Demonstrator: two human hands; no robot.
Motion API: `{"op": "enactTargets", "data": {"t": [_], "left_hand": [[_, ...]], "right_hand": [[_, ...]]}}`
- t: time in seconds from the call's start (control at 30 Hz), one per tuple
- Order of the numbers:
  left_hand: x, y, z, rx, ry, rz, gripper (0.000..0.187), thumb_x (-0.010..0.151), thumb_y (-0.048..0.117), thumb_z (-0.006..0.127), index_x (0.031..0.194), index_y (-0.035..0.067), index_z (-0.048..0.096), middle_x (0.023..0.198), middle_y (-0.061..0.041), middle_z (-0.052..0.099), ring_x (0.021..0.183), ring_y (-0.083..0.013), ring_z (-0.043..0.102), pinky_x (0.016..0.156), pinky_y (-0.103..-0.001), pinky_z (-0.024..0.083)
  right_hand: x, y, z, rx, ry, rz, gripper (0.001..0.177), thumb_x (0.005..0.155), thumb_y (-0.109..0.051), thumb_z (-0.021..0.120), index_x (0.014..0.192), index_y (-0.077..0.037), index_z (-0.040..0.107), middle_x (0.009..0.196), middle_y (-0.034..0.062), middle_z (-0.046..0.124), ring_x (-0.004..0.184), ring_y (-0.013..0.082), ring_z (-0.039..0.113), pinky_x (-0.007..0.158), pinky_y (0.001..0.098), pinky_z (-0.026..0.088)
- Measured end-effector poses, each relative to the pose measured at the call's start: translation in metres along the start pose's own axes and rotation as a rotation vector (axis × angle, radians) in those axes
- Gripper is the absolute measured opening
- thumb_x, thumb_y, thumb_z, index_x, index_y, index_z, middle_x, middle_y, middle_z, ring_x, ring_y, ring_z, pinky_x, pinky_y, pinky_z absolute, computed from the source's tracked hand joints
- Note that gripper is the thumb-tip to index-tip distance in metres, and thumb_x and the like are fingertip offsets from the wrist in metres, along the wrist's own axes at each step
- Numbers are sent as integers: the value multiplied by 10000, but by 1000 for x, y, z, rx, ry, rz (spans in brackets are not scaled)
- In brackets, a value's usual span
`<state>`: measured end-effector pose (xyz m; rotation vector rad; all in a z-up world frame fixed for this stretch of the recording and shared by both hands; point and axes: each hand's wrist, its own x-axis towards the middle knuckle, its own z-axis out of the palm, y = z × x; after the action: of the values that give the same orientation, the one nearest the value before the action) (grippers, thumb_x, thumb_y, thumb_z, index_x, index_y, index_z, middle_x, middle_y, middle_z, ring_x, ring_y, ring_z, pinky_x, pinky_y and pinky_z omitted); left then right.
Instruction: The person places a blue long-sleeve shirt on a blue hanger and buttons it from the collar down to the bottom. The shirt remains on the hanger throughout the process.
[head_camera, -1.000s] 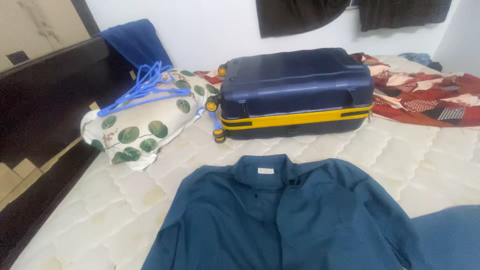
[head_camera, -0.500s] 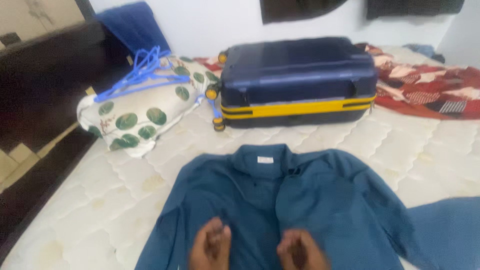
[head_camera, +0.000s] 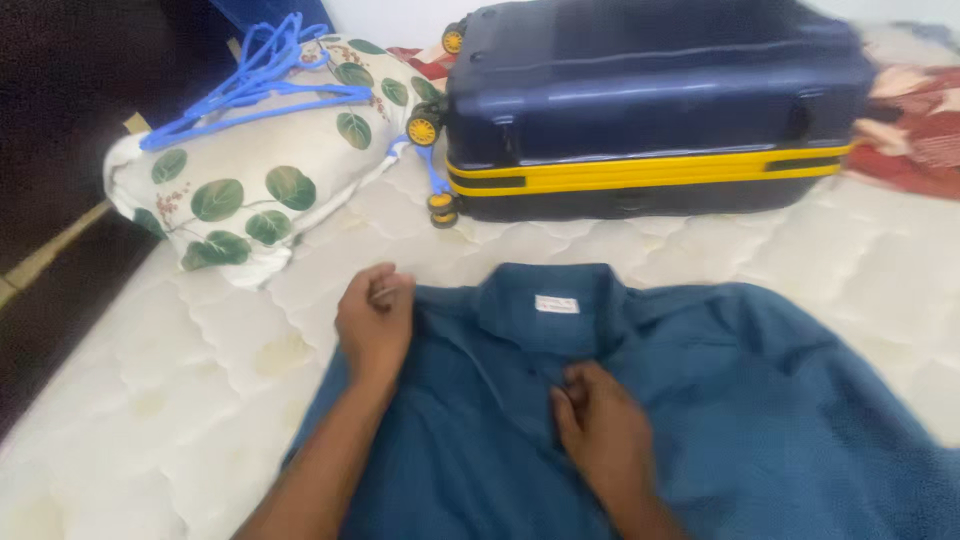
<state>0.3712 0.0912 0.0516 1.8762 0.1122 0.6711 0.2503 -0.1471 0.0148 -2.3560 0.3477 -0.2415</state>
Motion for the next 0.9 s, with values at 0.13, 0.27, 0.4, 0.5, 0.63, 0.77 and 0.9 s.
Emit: {"op": "enactTargets", "data": {"t": [0.13, 0.27, 0.4, 0.5, 0.63, 0.77, 0.9], "left_hand": [[84, -27, 37, 69, 73, 95, 260, 888, 235, 745, 1079, 61, 722, 943, -68, 759, 802, -187, 712, 763, -324, 559], [137, -82, 82, 52, 141, 42, 231, 862, 240, 749, 1022, 74, 740, 918, -94, 760, 865, -239, 729, 814, -361, 556], [218, -109, 138, 396, 183, 176, 219, 934, 311, 772, 995, 101, 780, 1019, -177, 737, 959, -370, 692, 892, -461, 518], [228, -113, 170, 104, 110, -79, 333, 791, 296, 801, 1060, 116, 725, 1085, -146, 721, 983, -299, 679, 888, -419, 532], [228, -101, 195, 2, -156, -240, 323, 822, 323, 724, 1101, 168, 676, 1056, -109, 726, 884, -221, 721, 765, -380, 594], [217, -80, 185, -57, -47, -220, 175, 856, 256, 711, 865, 86, 757, 929, -102, 784, 778, -192, 714, 684, -347, 561], [210, -65, 169, -139, 56, -310, 166, 897, 192, 687, 898, 38, 748, 902, -127, 765, 714, -201, 694, 631, -361, 533]], "right_hand": [[16, 27, 50, -106, 99, -36, 144, 859, -253, 705, 977, -174, 727, 951, 71, 735, 846, 202, 758, 789, 385, 583], [20, 73, 91, 38, 290, -141, 107, 786, -220, 734, 869, -158, 707, 832, 67, 708, 736, 183, 719, 697, 360, 565], [46, 108, 139, 144, 500, -271, 100, 714, -187, 763, 761, -142, 687, 714, 62, 681, 626, 164, 679, 606, 335, 547], [24, 146, 145, 149, 592, -365, 118, 660, -162, 784, 680, -129, 673, 625, 60, 660, 544, 150, 649, 537, 317, 533], [4, 138, 134, 120, 525, -192, 147, 666, -160, 812, 655, -113, 673, 592, 68, 654, 498, 148, 644, 479, 313, 522], [-6, 116, 112, 63, 403, -130, 124, 756, -156, 812, 744, -108, 698, 689, 91, 688, 580, 181, 703, 527, 337, 545], [-4, 112, 114, 85, 433, -236, 118, 775, -178, 810, 768, -115, 710, 718, 91, 691, 614, 190, 716, 562, 343, 562]]}}
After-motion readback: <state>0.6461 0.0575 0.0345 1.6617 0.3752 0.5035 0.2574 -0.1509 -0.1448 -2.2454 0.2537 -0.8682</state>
